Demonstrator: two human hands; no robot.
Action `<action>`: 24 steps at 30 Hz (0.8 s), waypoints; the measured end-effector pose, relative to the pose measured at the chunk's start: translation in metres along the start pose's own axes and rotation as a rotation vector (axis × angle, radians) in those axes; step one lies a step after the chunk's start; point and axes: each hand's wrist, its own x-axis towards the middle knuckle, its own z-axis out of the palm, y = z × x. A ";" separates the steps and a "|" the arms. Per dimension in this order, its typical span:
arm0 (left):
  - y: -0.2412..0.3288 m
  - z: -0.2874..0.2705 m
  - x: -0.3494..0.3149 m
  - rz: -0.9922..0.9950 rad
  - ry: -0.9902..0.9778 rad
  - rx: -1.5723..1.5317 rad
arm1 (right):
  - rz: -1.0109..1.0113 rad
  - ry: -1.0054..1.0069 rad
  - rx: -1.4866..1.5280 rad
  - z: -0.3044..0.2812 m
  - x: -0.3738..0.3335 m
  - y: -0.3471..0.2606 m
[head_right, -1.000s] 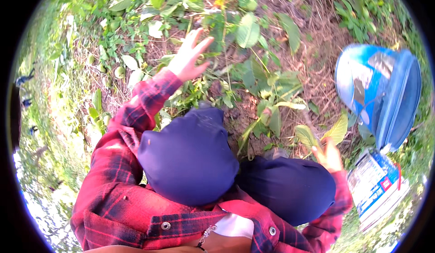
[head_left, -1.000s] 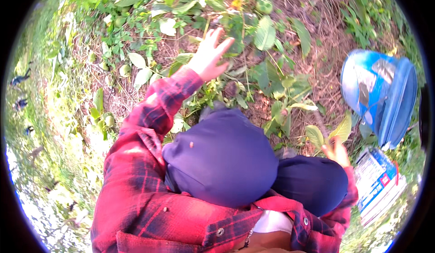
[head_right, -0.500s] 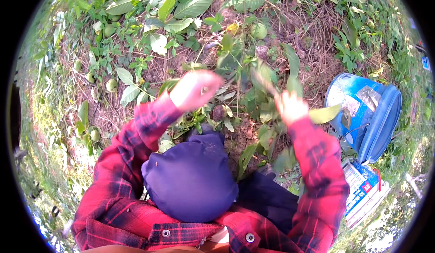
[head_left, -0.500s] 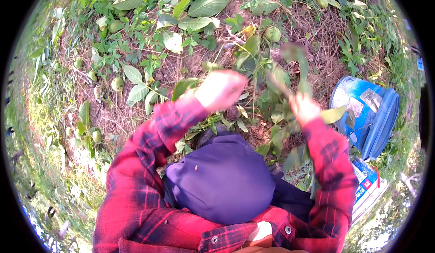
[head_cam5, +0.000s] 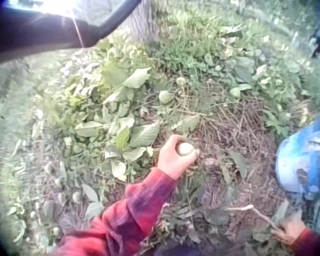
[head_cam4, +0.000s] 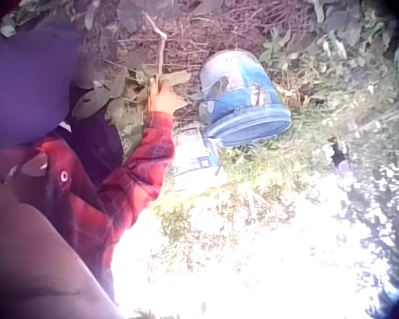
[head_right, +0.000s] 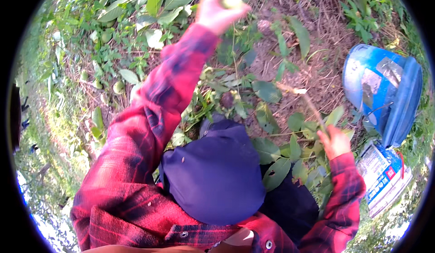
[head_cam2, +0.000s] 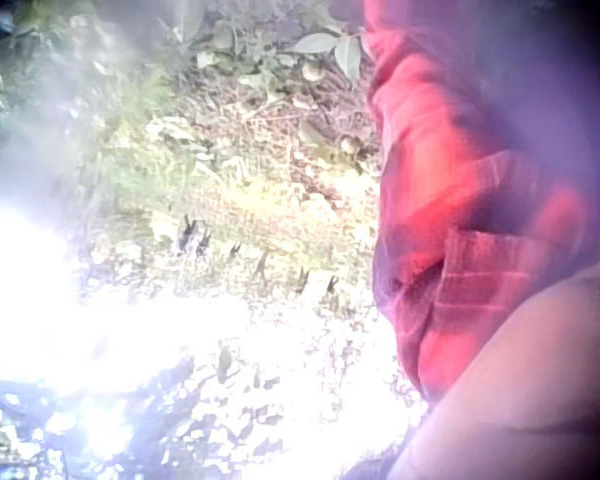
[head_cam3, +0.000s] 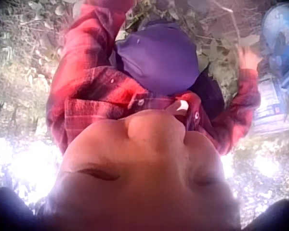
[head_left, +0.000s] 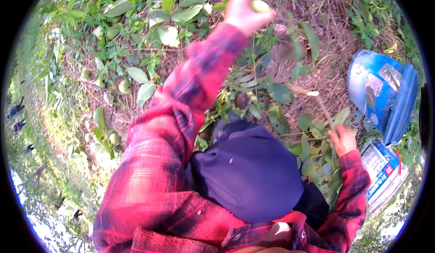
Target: The person picks green walnuts from the ground and from branches, placing them into a blue bucket.
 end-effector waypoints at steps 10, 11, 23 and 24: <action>-0.078 -0.284 -0.187 -0.783 0.473 -0.679 | -0.405 -0.071 0.003 0.007 0.049 -0.043; -0.095 -0.311 -0.209 -0.796 0.629 -0.420 | -0.404 -0.086 -0.094 0.010 0.060 -0.042; -0.151 -0.348 -0.161 -0.829 -0.280 1.017 | -0.411 -0.206 -0.100 -0.033 0.110 -0.122; -0.163 -0.358 -0.172 -0.812 -0.228 1.069 | -0.497 -0.242 0.027 -0.031 0.110 -0.125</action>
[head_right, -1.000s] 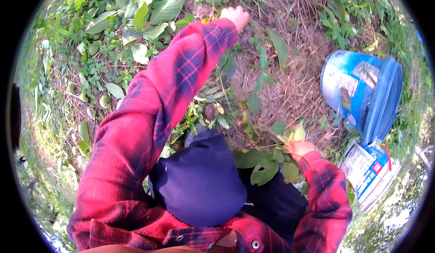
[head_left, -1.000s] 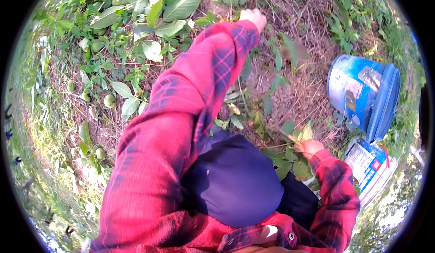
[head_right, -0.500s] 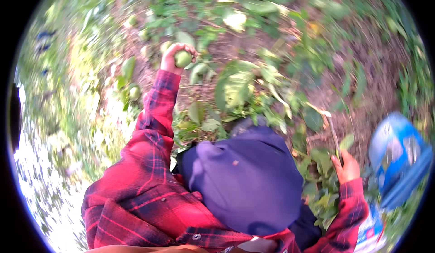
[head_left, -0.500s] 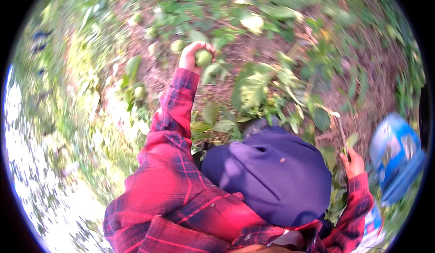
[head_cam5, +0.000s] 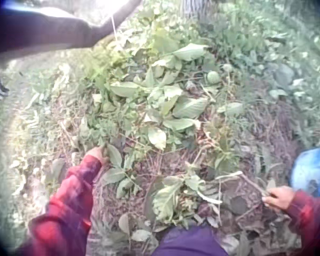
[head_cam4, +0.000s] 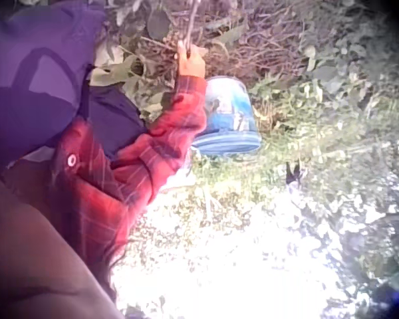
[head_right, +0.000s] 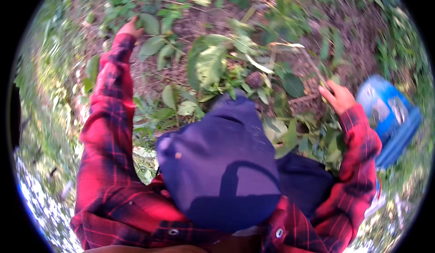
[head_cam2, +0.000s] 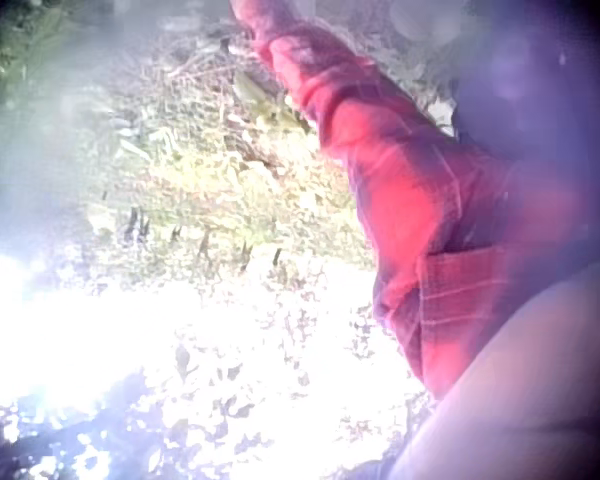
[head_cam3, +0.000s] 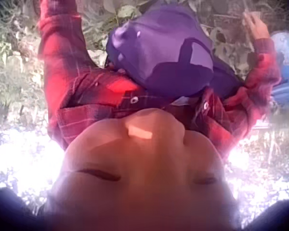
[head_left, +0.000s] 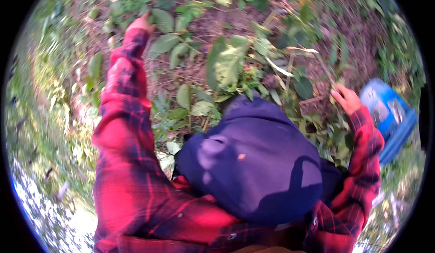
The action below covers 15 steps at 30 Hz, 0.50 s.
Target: The person picks green walnuts from the ground and from branches, placing them into a blue bucket.
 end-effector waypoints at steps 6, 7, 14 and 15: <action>0.025 0.026 -0.011 -0.010 0.360 -0.180 | -0.006 0.013 0.113 0.042 -0.041 -0.008; 0.041 0.026 -0.021 0.038 0.409 -0.362 | -0.053 0.095 0.071 0.053 -0.050 -0.006; 0.137 -0.028 -0.105 0.371 -0.247 -1.774 | 0.193 0.442 -0.164 0.081 -0.047 0.000; 0.164 -0.037 -0.124 0.513 -0.481 -1.932 | 0.211 0.472 -0.217 0.081 -0.041 0.006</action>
